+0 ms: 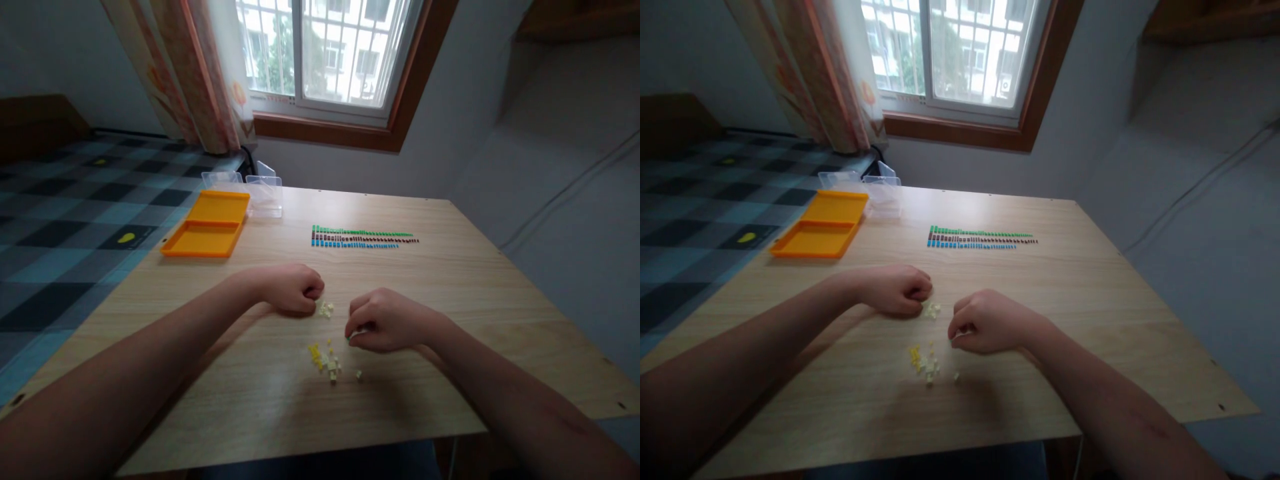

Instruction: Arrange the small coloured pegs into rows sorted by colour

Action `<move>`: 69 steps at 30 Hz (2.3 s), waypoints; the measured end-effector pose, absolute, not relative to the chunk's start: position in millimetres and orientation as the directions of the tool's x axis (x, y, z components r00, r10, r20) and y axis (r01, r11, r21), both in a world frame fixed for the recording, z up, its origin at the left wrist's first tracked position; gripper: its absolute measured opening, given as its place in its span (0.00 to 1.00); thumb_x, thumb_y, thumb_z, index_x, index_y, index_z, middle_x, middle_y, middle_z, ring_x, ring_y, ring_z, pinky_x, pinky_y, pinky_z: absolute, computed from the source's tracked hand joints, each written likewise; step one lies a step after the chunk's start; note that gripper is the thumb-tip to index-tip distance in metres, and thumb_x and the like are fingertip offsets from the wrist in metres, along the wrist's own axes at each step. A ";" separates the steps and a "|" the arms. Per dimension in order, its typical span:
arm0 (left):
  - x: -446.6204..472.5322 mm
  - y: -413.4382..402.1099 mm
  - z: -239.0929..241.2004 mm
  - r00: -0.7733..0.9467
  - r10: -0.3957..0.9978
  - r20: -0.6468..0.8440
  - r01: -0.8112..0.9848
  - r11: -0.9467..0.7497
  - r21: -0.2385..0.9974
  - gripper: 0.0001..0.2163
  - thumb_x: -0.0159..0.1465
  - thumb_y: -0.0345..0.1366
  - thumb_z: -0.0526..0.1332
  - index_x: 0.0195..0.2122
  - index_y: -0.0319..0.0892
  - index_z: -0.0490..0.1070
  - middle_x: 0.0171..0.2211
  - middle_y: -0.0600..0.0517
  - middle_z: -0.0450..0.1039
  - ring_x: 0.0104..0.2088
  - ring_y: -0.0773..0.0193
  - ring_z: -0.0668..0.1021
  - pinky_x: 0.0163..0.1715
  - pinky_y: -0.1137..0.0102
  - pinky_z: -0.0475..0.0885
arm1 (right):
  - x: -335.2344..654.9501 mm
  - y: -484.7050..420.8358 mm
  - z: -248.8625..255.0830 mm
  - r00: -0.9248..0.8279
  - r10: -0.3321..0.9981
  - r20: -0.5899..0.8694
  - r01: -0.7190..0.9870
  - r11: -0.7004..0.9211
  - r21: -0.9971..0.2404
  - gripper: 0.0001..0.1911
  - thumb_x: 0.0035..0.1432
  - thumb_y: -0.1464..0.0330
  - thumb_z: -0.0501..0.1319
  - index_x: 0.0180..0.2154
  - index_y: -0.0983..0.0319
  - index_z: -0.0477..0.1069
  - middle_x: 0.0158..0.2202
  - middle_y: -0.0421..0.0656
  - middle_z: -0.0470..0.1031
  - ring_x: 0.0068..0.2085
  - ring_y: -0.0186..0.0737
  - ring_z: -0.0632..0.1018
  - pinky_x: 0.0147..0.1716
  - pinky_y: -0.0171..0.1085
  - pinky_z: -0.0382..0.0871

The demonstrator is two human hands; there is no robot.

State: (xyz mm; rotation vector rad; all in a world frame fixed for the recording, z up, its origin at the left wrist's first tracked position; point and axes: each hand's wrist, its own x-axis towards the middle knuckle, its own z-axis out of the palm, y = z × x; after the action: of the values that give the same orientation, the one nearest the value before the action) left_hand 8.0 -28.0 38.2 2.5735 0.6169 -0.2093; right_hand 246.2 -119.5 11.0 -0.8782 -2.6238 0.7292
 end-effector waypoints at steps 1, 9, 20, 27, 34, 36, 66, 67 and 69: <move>7.5 -27.3 36.7 0.886 0.393 -0.247 0.463 -0.782 0.418 0.09 0.55 0.32 0.59 0.21 0.42 0.58 0.22 0.56 0.64 0.23 0.68 0.63 0.24 0.70 0.55 | 245.0 -120.1 9.7 -0.777 0.620 0.106 0.475 0.689 -0.548 0.06 0.55 0.72 0.65 0.35 0.59 0.81 0.30 0.38 0.76 0.28 0.30 0.74 0.30 0.30 0.65; 3.6 -17.8 12.7 0.853 0.519 0.056 0.463 -0.801 0.379 0.20 0.67 0.44 0.53 0.18 0.40 0.60 0.21 0.54 0.65 0.23 0.68 0.65 0.26 0.70 0.56 | 254.1 -104.0 10.7 -0.677 0.689 0.259 0.439 0.660 -0.610 0.06 0.57 0.71 0.64 0.34 0.61 0.80 0.28 0.40 0.75 0.25 0.29 0.72 0.26 0.29 0.65; -6.2 -5.5 -6.2 0.671 0.629 0.392 0.365 -0.740 0.565 0.23 0.71 0.44 0.45 0.18 0.42 0.52 0.20 0.55 0.59 0.22 0.68 0.65 0.26 0.71 0.58 | 417.3 -1.3 -16.7 0.241 0.818 0.522 0.738 0.194 -0.646 0.13 0.55 0.58 0.60 0.32 0.61 0.73 0.32 0.45 0.79 0.33 0.42 0.76 0.34 0.39 0.68; -10.0 0.1 -14.1 0.665 0.641 0.384 0.375 -0.731 0.571 0.24 0.72 0.45 0.43 0.18 0.42 0.53 0.21 0.54 0.59 0.23 0.68 0.65 0.26 0.70 0.59 | 422.4 7.0 -44.6 0.155 0.860 0.486 0.791 0.186 -0.582 0.12 0.59 0.61 0.56 0.36 0.61 0.73 0.38 0.47 0.80 0.37 0.43 0.76 0.39 0.40 0.68; -9.7 0.3 -13.5 0.670 0.645 0.367 0.379 -0.722 0.578 0.23 0.71 0.45 0.44 0.19 0.42 0.53 0.21 0.54 0.60 0.23 0.68 0.65 0.26 0.71 0.59 | 424.2 11.2 -45.4 0.106 0.874 0.475 0.834 0.182 -0.521 0.11 0.60 0.62 0.55 0.36 0.60 0.73 0.38 0.46 0.79 0.38 0.43 0.75 0.39 0.39 0.66; -8.7 -1.2 -11.1 0.673 0.647 0.359 0.384 -0.720 0.579 0.24 0.71 0.46 0.44 0.19 0.42 0.53 0.21 0.54 0.60 0.23 0.68 0.65 0.26 0.71 0.60 | 425.1 11.8 -46.7 0.099 0.878 0.469 0.841 0.178 -0.511 0.12 0.61 0.61 0.55 0.36 0.60 0.73 0.36 0.45 0.78 0.36 0.42 0.74 0.38 0.38 0.66; -7.4 -3.5 -6.5 0.688 0.642 0.340 0.381 -0.717 0.584 0.24 0.71 0.47 0.44 0.19 0.42 0.53 0.21 0.54 0.60 0.24 0.67 0.66 0.27 0.71 0.60 | 442.8 25.4 -61.4 0.114 0.811 0.574 0.921 0.131 -0.368 0.09 0.53 0.63 0.64 0.31 0.58 0.83 0.44 0.48 0.79 0.48 0.51 0.75 0.54 0.50 0.63; -7.1 -4.1 -6.0 0.685 0.646 0.337 0.383 -0.713 0.587 0.24 0.71 0.47 0.44 0.19 0.42 0.53 0.21 0.54 0.60 0.24 0.67 0.66 0.27 0.71 0.60 | 442.7 25.4 -61.3 0.118 0.811 0.573 0.919 0.130 -0.373 0.09 0.52 0.63 0.65 0.31 0.58 0.83 0.44 0.48 0.79 0.48 0.50 0.75 0.54 0.50 0.63; -6.7 -4.7 -5.3 0.679 0.653 0.334 0.389 -0.706 0.592 0.23 0.71 0.47 0.44 0.19 0.42 0.53 0.21 0.54 0.60 0.24 0.67 0.66 0.27 0.70 0.60 | 442.5 25.2 -60.7 0.128 0.810 0.573 0.914 0.127 -0.385 0.10 0.53 0.63 0.64 0.32 0.59 0.83 0.44 0.49 0.79 0.49 0.50 0.75 0.54 0.49 0.64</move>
State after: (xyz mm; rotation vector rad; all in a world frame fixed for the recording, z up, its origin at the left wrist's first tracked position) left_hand -6.7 -4.7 -5.3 2.4112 0.8054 0.7393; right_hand 442.5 25.2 -60.7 -1.6894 -1.6881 -0.1843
